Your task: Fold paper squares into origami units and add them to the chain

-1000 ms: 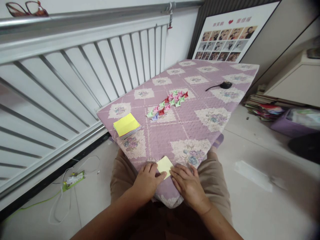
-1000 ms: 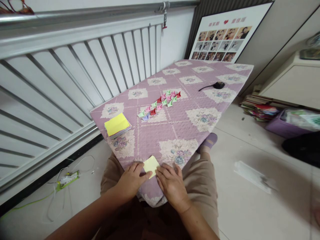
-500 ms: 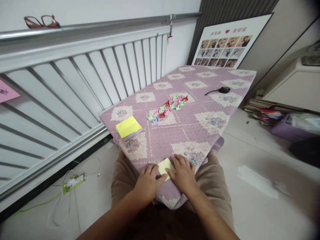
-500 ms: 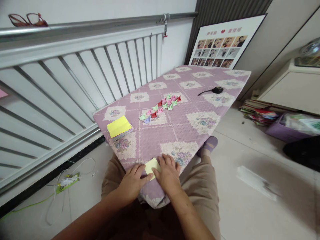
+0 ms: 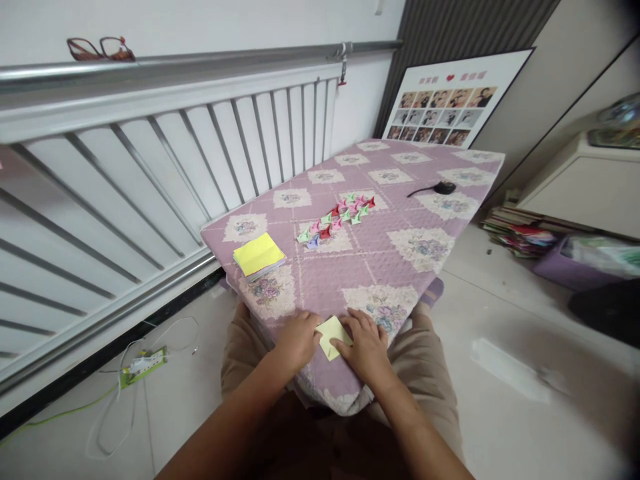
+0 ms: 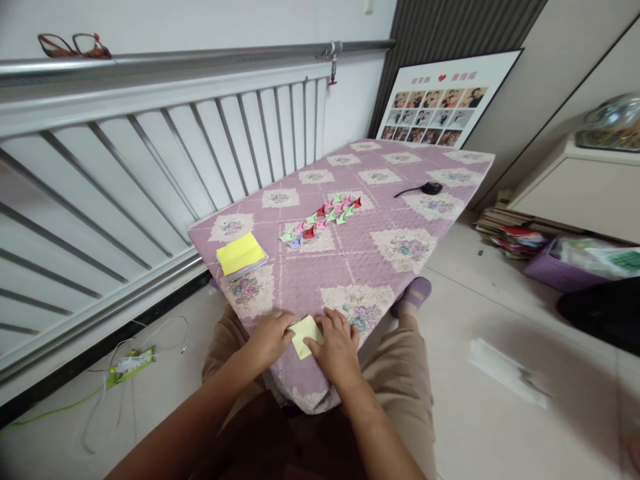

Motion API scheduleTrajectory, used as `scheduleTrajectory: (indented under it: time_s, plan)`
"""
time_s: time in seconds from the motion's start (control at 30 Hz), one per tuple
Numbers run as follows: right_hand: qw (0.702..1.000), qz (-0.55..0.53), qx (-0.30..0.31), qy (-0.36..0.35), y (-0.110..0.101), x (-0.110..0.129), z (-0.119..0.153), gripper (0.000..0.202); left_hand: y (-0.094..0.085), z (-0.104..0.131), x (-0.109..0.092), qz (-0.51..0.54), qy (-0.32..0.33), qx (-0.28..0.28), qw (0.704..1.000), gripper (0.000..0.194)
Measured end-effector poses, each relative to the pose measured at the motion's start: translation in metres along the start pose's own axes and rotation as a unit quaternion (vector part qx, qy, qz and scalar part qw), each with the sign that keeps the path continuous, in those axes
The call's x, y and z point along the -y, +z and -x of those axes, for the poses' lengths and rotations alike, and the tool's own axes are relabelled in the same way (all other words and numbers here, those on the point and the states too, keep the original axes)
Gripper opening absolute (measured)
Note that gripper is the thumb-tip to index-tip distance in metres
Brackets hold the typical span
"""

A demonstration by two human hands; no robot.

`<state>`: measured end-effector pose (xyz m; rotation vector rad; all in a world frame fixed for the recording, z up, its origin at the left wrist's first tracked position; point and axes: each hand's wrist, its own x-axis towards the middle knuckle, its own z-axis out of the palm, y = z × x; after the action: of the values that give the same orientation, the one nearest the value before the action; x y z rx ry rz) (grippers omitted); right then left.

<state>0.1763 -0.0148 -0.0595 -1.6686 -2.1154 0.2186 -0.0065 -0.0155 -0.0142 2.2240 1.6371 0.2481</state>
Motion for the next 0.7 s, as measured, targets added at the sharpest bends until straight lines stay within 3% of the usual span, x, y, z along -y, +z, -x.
scheduleTrajectory:
  time_s: [0.2,0.4,0.7]
  plan:
    - [0.999,-0.003,-0.028,-0.025,0.002,-0.003,0.003,0.042,-0.004,-0.025,-0.01,-0.047,-0.014,0.061,0.997,0.035]
    - [0.999,0.003,0.039,0.016,-0.004,0.001,0.002,0.048,-0.015,-0.035,-0.01,-0.045,0.007,0.109,0.993,0.031]
    - [0.999,0.0,0.042,0.018,-0.008,0.003,0.002,0.039,-0.014,-0.036,-0.011,-0.02,-0.007,0.102,0.995,0.028]
